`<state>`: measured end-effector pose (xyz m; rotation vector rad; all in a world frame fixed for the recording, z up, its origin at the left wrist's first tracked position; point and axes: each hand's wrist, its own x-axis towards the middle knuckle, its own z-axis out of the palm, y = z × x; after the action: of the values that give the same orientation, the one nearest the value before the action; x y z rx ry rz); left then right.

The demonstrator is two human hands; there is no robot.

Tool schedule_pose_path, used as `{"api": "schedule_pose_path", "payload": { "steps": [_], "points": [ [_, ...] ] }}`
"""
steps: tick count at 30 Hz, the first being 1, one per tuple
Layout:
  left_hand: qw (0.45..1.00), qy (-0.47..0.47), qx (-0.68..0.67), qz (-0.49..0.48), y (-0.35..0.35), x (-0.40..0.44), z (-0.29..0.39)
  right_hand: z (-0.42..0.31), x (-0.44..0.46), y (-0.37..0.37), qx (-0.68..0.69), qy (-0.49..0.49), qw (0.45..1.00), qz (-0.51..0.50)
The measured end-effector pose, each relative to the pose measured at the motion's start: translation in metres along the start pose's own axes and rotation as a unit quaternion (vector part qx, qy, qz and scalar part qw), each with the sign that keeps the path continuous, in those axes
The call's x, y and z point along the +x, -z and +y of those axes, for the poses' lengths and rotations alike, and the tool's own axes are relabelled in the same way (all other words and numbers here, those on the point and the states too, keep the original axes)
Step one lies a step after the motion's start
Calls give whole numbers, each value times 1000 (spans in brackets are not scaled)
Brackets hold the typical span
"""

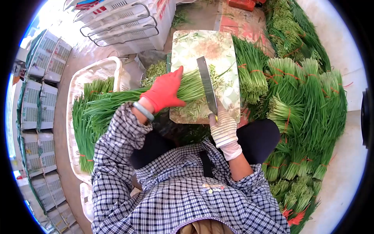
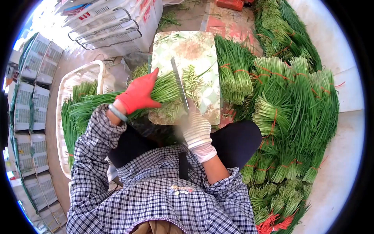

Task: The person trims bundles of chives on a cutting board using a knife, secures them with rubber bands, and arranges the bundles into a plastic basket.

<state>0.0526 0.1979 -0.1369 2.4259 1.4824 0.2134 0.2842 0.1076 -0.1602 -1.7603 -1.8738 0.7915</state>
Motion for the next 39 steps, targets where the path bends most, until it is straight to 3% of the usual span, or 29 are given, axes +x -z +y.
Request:
{"api": "schedule_pose_path", "payload": {
  "steps": [2,3,8,10,11,16,22,26,28,33,37,39],
  "points": [
    [999,9,32,24,-18,9,11,12,1,0,38,18,999,1],
    [997,26,68,34,-25,13,15,16,0,-2,48,75,995,37],
    [985,69,156,30,-43,24,22,14,-19,11,60,33,994,80],
    [979,121,151,-69,-39,32,25,12,-21,13,9,63,996,64],
    [979,117,152,-74,-41,35,23,8,-21,14,10,10,1000,13],
    [982,142,102,-68,-42,39,17,-6,-12,12,35,-16,999,-37],
    [989,128,71,-26,-47,37,11,-6,1,-2,-96,-21,990,-99],
    [990,124,47,-49,-46,38,10,-24,6,4,-116,-64,986,-99],
    [990,131,39,-44,-47,38,10,-27,14,5,-121,-94,976,-157],
    [989,137,32,-37,-48,38,11,-27,33,-6,-144,-33,973,-175],
    [992,118,22,-34,-47,38,9,-47,43,20,-139,-153,947,-247],
    [991,126,22,-36,-49,41,9,-39,47,7,-151,-123,957,-215]
  ]
}}
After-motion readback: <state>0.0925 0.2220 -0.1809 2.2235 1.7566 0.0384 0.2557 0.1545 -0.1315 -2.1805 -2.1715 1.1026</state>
